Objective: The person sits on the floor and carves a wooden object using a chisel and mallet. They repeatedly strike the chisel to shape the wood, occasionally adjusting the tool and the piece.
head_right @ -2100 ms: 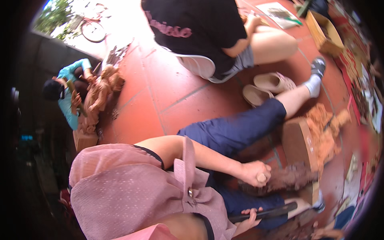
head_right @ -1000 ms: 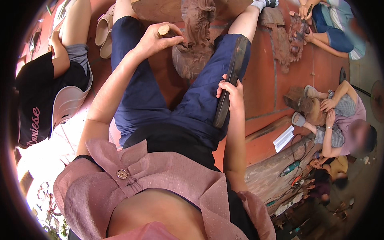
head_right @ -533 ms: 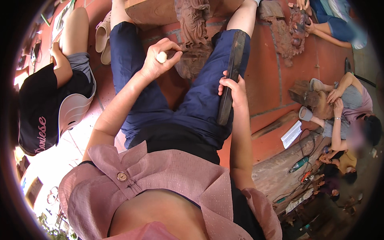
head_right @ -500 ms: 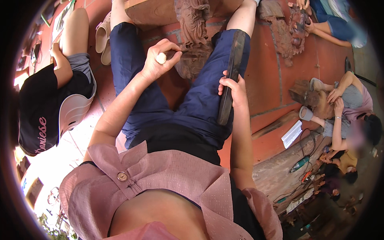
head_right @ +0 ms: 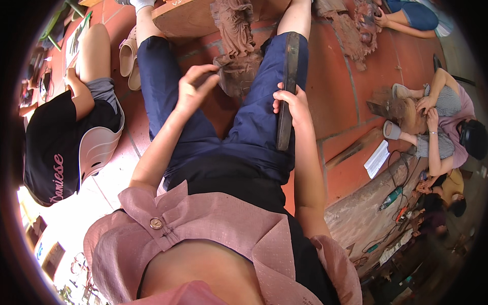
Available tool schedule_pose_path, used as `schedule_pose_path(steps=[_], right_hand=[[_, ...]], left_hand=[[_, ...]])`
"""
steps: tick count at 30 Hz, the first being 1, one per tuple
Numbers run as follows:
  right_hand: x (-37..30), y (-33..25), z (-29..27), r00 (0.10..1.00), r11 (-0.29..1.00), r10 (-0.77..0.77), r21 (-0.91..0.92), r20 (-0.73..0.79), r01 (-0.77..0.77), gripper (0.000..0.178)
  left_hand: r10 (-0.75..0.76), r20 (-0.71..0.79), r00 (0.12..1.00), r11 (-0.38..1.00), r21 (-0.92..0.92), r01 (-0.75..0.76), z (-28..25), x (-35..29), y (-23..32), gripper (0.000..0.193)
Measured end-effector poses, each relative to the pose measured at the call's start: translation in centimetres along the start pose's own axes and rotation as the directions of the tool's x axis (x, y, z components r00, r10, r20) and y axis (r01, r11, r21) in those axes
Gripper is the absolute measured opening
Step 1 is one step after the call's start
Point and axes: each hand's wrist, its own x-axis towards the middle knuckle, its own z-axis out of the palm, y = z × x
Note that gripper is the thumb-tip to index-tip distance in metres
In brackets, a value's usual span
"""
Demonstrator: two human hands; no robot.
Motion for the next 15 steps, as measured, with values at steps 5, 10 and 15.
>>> schedule_pose_path(steps=[5,10,15], right_hand=[[-0.4,0.4,-0.5,1.0,0.998,-0.005,0.06,-0.003,0.005,0.037],[-0.4,0.5,-0.5,1.0,0.998,-0.006,0.065,0.008,0.005,0.037],[-0.1,0.7,-0.6,1.0,0.998,-0.006,0.07,0.012,0.005,0.037]], left_hand=[[-0.451,-0.088,0.888,0.729,-0.611,0.309,-4.0,1.4,0.9,0.027],[-0.506,-0.128,0.853,0.664,-0.689,0.291,-6.9,1.8,1.3,0.025],[-0.502,-0.101,0.859,0.659,-0.687,0.305,-6.1,1.2,0.1,0.025]])
